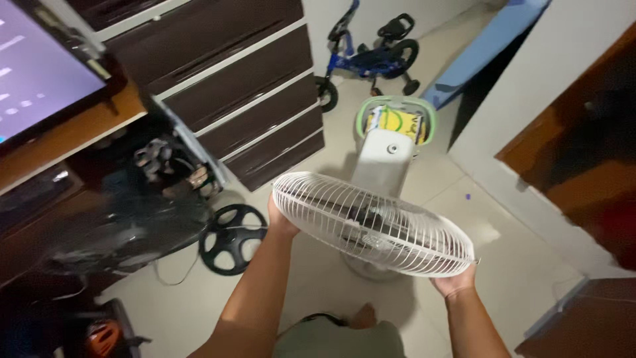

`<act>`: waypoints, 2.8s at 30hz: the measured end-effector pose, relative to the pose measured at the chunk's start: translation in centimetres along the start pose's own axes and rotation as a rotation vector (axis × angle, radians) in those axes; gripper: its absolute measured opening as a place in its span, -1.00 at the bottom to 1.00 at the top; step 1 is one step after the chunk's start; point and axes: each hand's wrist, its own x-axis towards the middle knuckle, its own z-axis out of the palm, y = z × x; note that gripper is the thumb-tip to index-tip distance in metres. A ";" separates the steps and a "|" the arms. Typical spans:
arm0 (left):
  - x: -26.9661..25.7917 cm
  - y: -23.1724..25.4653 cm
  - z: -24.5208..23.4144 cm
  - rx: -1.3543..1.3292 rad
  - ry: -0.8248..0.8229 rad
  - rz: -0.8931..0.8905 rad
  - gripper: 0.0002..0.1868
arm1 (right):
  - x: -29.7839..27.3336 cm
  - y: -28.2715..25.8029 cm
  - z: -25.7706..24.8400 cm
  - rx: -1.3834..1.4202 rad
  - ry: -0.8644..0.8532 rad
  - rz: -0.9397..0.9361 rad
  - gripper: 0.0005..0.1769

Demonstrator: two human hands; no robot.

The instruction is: The person folds various clean clothes on an ironing board, places them into a laundry basket, carries the basket to another room, and then puts the folded clothes into drawers.

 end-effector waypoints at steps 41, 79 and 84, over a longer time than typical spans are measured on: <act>-32.9 5.6 -9.7 -0.339 0.339 0.832 -0.35 | -13.6 21.5 12.2 -0.583 -0.485 0.563 -0.37; 13.5 -8.2 10.2 2.177 0.605 -0.014 0.06 | 20.2 0.4 22.4 -2.293 -0.520 -1.004 -0.02; 18.6 -5.1 6.0 2.242 0.664 -0.073 0.08 | 29.7 3.0 27.5 -2.324 -0.660 -1.003 0.03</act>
